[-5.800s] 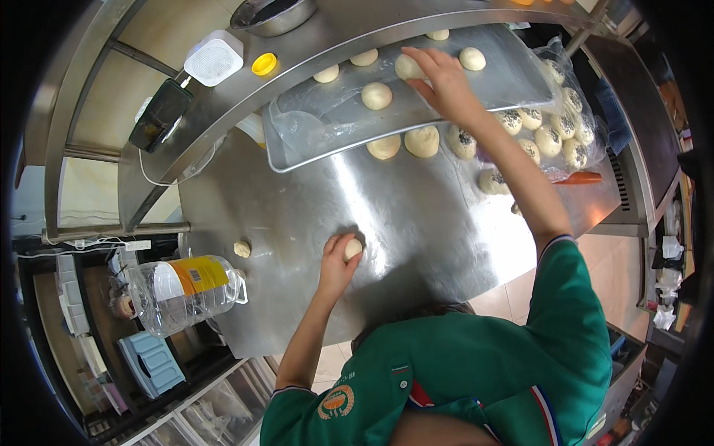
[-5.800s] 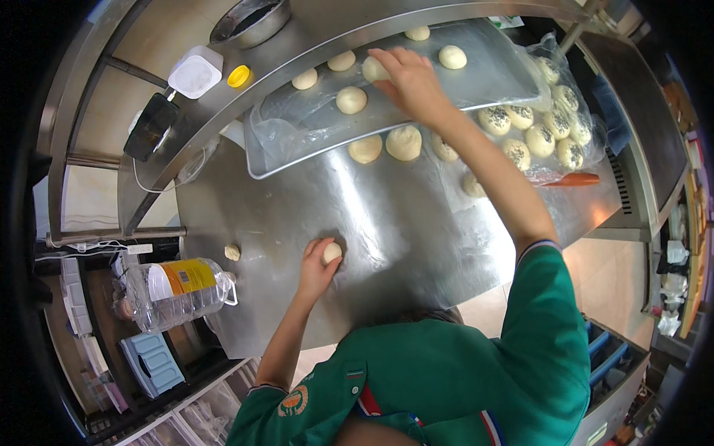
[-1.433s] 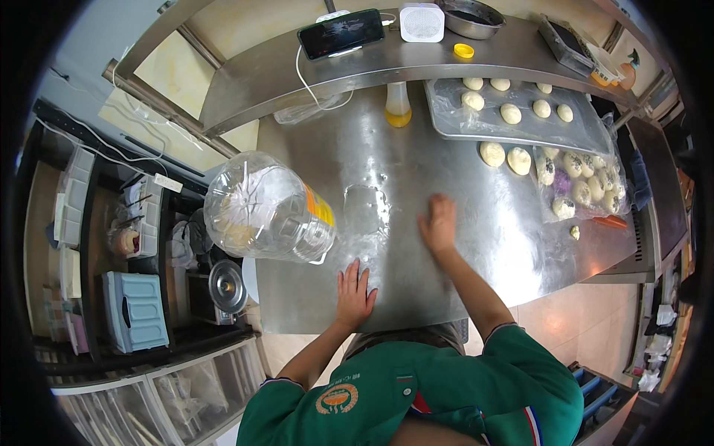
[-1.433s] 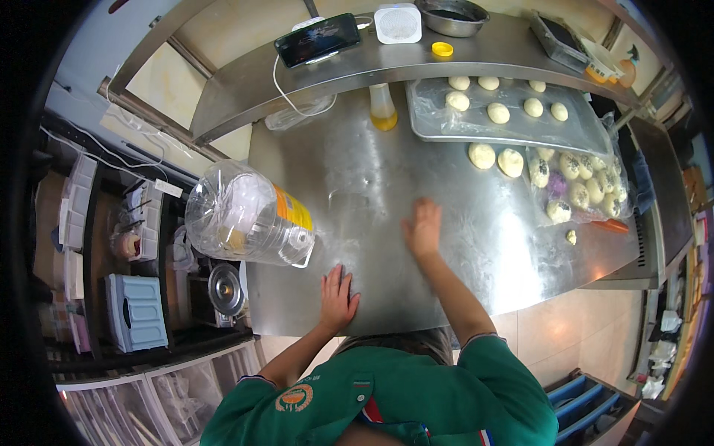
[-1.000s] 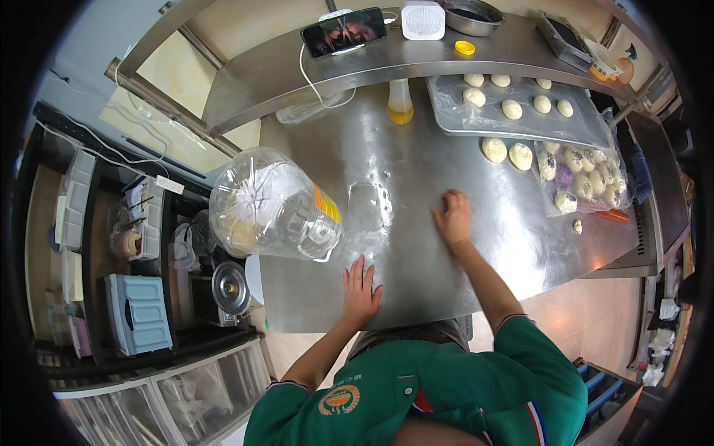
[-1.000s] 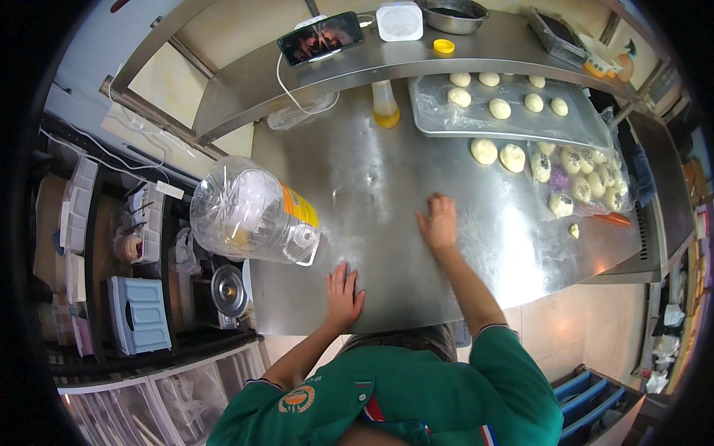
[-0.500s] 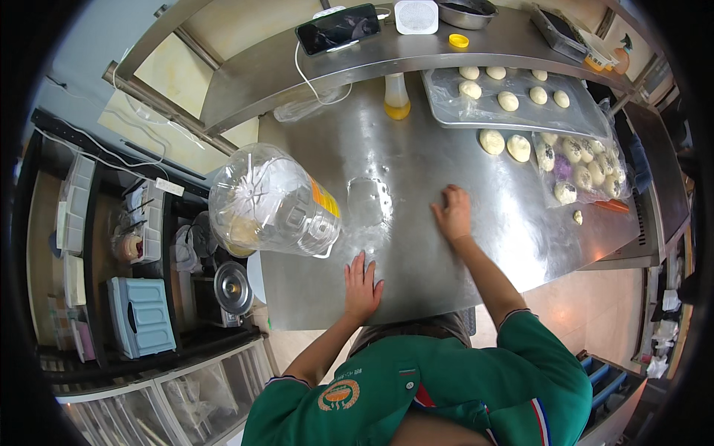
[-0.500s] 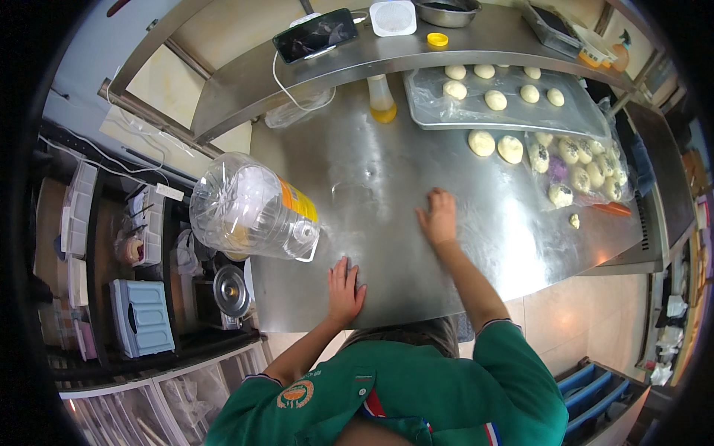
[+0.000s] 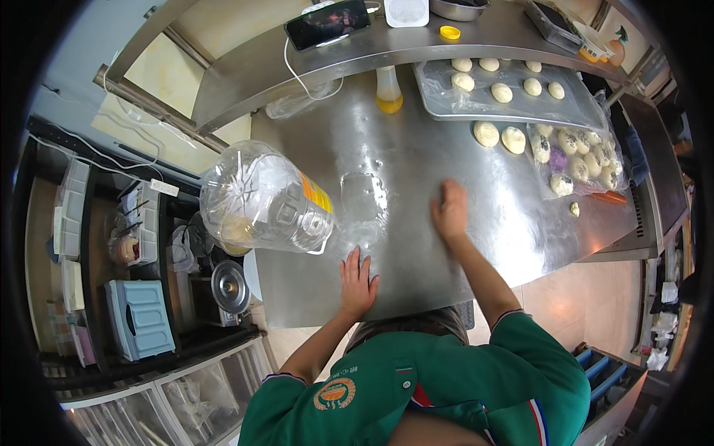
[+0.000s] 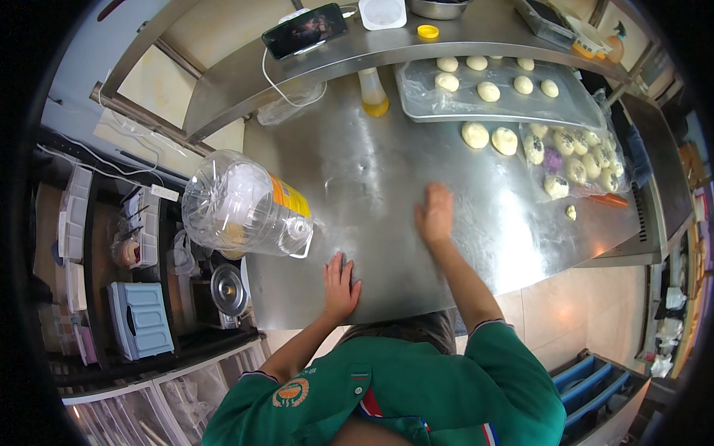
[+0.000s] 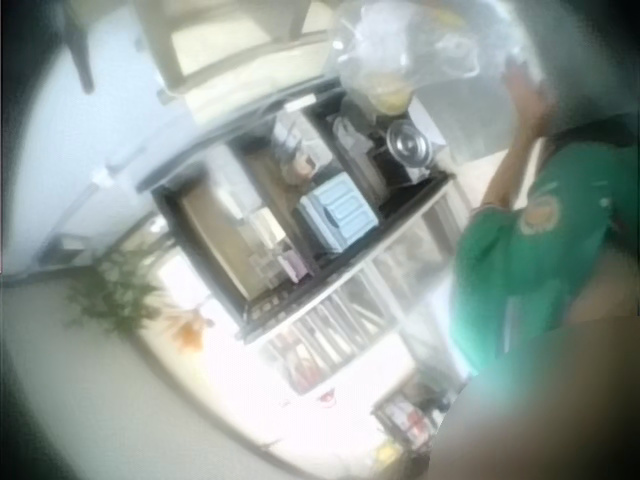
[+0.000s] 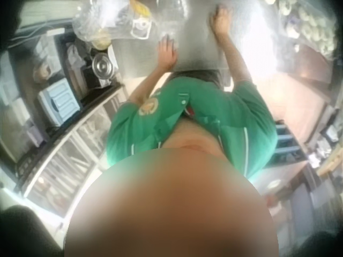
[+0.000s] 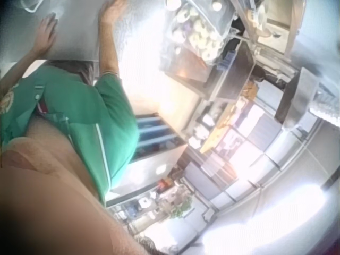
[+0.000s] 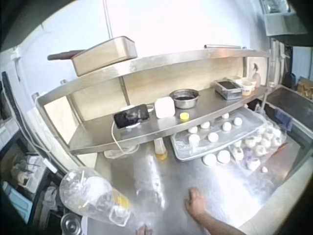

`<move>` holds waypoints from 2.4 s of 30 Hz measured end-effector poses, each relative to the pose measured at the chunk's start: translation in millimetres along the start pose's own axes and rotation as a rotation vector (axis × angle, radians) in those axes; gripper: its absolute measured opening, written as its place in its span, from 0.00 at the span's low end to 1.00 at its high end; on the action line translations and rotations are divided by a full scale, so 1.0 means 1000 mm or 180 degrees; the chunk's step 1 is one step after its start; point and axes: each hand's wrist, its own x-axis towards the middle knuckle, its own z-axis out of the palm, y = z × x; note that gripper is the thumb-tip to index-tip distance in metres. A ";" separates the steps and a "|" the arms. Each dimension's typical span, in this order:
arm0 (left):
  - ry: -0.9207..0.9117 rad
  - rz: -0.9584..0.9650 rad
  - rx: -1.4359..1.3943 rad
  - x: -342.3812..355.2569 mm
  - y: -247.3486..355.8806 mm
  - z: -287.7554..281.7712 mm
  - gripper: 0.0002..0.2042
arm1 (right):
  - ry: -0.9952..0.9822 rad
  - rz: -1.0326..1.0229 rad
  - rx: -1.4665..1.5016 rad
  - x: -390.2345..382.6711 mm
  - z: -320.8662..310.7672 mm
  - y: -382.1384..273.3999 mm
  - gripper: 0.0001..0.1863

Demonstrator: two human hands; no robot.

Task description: The person shapes small dough balls by hand on a stainless steel countertop, places them on a tray, and stores the tray in a rack. The person then uses tongs to arrange baked buns on a display counter and cleans the countertop with scrapers.

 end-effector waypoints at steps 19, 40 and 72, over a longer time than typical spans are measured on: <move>-0.0029 -0.0021 0.0116 0.002 -0.002 -0.002 0.28 | -0.0860 -0.0704 0.0757 -0.089 -0.068 0.021 0.21; -0.0012 -0.0015 0.0093 0.001 0.000 0.003 0.28 | 0.0643 0.0186 -0.0097 0.016 -0.030 0.045 0.21; -0.0112 0.0003 0.0156 0.001 0.000 0.001 0.28 | -0.1150 -0.0793 0.0631 -0.070 -0.052 0.009 0.23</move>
